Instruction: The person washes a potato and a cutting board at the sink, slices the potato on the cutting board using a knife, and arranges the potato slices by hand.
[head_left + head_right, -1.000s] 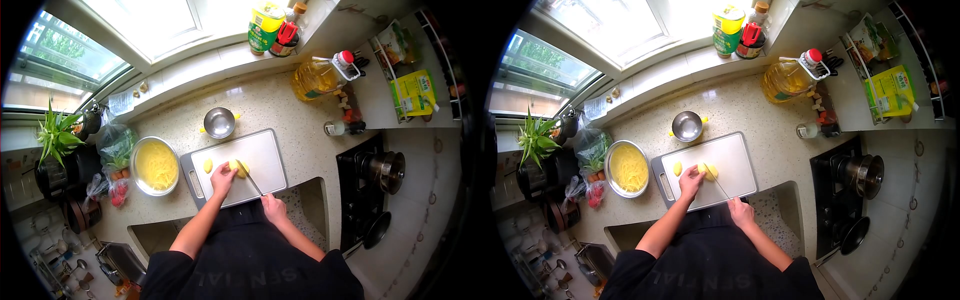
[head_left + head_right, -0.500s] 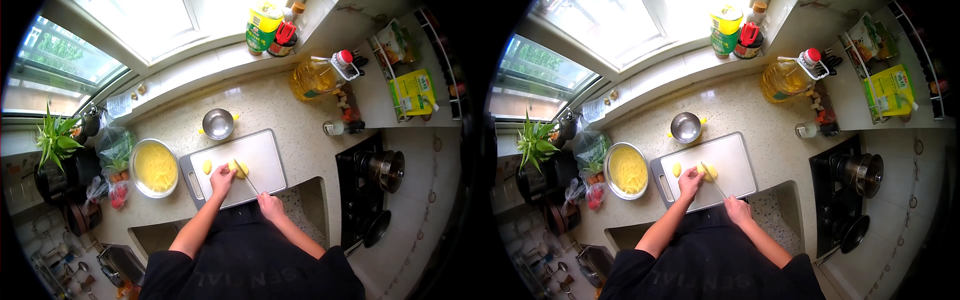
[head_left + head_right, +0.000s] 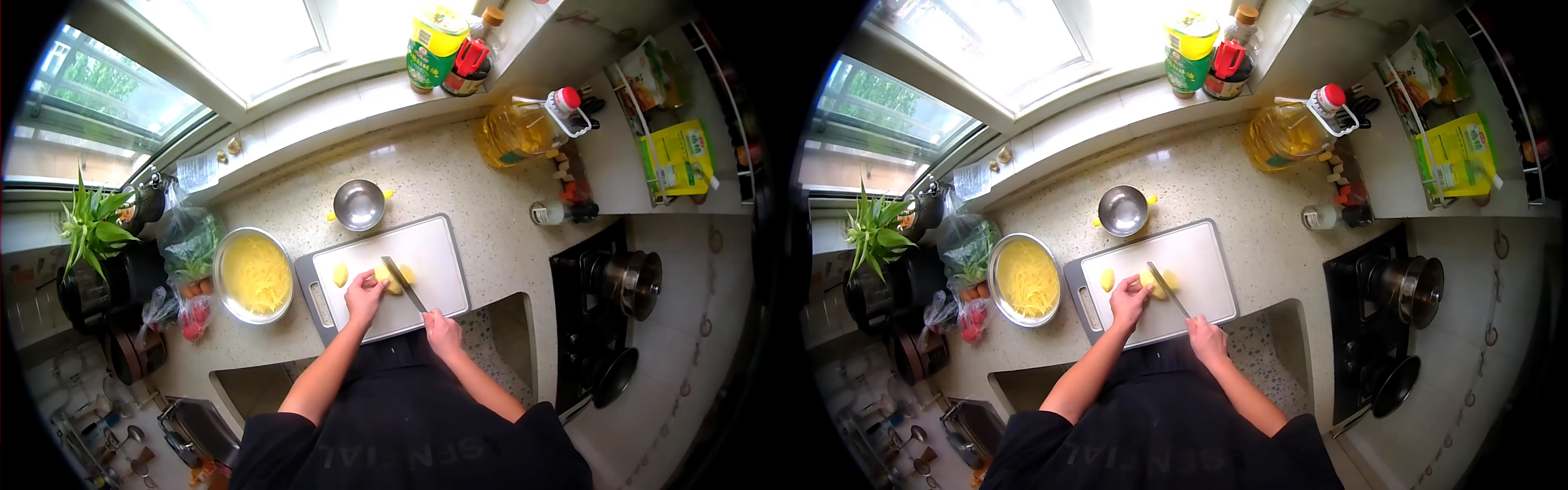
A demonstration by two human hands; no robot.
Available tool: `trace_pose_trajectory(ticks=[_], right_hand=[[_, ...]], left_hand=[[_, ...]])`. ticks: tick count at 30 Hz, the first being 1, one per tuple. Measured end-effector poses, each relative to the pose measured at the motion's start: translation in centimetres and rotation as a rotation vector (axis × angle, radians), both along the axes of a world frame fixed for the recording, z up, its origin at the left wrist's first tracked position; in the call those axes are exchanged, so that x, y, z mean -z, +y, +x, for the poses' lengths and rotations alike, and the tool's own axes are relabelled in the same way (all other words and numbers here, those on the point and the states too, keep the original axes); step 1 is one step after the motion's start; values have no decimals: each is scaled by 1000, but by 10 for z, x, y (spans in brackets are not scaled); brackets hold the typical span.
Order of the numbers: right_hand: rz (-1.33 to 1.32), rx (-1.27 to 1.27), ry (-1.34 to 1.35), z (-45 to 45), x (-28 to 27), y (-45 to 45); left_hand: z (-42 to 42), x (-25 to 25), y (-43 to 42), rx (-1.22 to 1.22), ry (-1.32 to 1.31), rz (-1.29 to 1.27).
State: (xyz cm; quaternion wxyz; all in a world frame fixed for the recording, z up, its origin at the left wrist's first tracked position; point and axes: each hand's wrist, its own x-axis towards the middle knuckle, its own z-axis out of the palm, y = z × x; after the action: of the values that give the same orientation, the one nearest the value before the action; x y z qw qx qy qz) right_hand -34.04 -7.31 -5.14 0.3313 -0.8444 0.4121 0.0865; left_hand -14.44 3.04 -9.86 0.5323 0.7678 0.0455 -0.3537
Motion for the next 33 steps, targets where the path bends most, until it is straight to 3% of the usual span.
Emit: trace_pose_trajectory(ticks=[11,33], right_hand=[[41,49,-102,-10,-16,-3],[68,-30,-59,-16,-36,9]], left_hand=[[1,3,2,-18,69,0],[5,-8,0,-56,175,-64]])
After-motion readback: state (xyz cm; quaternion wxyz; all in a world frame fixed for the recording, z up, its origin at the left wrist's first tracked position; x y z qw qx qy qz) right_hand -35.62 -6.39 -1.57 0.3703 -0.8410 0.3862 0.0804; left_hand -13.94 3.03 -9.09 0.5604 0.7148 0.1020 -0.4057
